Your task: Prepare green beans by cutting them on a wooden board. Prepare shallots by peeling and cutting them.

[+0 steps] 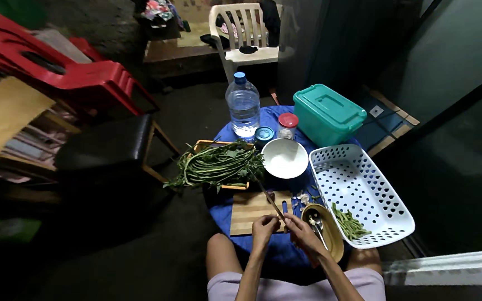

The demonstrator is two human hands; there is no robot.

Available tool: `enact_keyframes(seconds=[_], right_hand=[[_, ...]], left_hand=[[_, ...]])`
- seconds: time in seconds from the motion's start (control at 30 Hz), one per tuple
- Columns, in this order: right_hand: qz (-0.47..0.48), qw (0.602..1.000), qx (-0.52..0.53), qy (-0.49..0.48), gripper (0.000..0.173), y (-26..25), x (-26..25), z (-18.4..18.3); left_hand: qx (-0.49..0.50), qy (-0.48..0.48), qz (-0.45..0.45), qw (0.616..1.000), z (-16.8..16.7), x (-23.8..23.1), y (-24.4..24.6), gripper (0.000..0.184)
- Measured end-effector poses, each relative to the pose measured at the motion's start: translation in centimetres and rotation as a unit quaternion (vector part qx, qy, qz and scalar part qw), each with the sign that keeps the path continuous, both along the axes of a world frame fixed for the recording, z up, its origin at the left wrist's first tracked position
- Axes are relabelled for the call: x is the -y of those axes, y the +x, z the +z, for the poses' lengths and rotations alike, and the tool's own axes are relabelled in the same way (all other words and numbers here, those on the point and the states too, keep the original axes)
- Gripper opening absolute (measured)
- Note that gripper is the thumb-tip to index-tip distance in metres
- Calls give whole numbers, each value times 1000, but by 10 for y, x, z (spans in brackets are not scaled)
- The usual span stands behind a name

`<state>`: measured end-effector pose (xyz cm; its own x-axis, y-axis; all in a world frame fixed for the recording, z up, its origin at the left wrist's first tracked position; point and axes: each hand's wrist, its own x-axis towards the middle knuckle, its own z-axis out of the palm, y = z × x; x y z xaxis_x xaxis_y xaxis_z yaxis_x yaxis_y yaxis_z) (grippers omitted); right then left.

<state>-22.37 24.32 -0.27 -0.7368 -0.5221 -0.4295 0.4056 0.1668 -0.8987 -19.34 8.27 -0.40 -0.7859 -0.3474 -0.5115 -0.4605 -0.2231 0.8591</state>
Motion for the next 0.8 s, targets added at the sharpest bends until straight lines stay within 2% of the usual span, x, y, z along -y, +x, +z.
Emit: enact_keyframes(seconds=[0.1,0.2,0.33,0.8], right_hand=[[-24,1000,-13,13,46,3,3,1],[-55,998,-31,23,43,4,5,0],[-82,995,-49,26,39,4,5,-1],[-132,991,-10,-7,32,-7,7,-2]], left_hand=[[-6,6,17,1000,2,-8,-1,18],[-4,-27,13,1000,-2,-11,-3,25],[-6,-56,11,998,1,-16,-4,25],[-66,0,40,997,-2,-26,-2,34]])
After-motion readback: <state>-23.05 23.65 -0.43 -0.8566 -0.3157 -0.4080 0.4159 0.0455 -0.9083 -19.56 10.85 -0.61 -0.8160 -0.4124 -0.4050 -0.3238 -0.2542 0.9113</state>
